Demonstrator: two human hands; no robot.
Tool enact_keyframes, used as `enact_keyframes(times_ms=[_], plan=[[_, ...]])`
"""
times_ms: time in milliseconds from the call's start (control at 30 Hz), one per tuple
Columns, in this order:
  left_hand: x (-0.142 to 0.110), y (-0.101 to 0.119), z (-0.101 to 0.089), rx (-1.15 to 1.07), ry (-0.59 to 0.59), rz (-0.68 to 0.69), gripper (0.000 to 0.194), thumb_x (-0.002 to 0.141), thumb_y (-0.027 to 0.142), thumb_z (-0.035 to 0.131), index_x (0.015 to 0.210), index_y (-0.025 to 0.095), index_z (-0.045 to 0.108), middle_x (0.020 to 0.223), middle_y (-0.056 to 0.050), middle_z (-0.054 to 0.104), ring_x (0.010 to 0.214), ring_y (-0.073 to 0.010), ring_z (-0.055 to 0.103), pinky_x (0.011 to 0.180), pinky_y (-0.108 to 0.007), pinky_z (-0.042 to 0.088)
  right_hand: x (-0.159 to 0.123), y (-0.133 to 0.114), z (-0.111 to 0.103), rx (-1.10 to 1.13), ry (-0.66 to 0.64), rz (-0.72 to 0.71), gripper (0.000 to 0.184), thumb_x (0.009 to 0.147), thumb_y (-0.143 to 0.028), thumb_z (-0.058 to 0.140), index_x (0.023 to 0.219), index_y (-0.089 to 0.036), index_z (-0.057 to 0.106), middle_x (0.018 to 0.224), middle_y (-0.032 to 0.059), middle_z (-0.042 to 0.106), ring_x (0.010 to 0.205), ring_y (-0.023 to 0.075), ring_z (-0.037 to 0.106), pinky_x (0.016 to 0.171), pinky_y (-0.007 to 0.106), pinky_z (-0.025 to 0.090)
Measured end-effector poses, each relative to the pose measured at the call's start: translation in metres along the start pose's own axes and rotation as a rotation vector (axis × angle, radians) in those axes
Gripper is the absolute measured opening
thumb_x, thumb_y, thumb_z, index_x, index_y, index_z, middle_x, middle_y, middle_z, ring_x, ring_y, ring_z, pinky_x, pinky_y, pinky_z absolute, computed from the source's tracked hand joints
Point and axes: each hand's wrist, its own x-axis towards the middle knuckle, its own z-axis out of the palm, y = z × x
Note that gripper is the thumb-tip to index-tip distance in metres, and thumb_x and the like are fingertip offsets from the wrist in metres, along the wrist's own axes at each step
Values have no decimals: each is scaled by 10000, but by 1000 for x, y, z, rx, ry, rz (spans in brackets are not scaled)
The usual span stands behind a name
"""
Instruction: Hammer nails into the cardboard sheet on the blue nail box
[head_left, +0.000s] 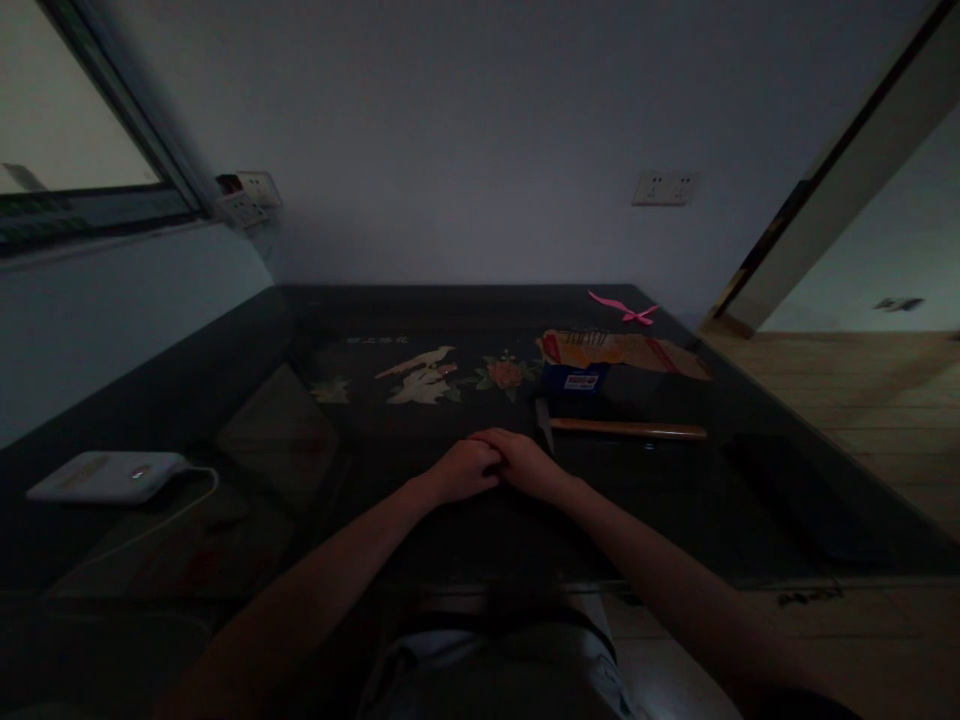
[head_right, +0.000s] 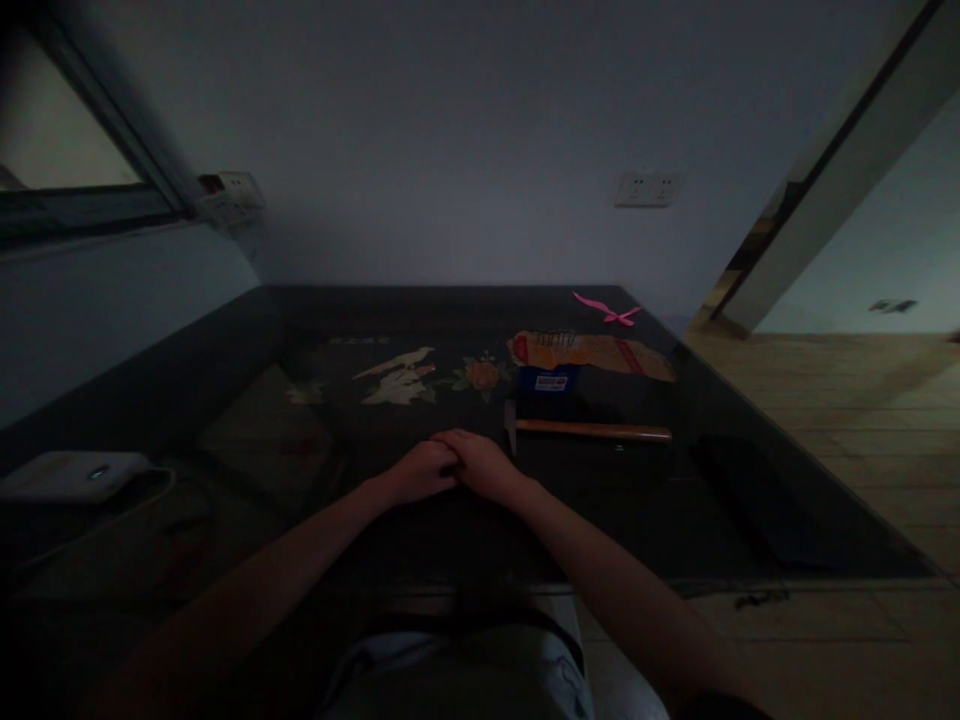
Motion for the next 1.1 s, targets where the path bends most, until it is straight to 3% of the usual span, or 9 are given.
enact_keyframes(times_ms=[500,1100], plan=[[0,2,-1,43,-30,-3,122,727,174,555,805,148,646,815,-53,669,772,-179,609,679,-258,448,0,4,2,20,7,-3,582,638,50,460,1180,-149,538,1165,107,603,1084,205,539,927,368,403],[0,2,0,35,-20,-5,127,720,176,578,820,151,653,855,-58,676,819,-185,614,718,-262,454,2,1,0,-27,-4,16,557,641,49,464,1154,-145,556,1135,112,623,1056,209,561,894,364,427]])
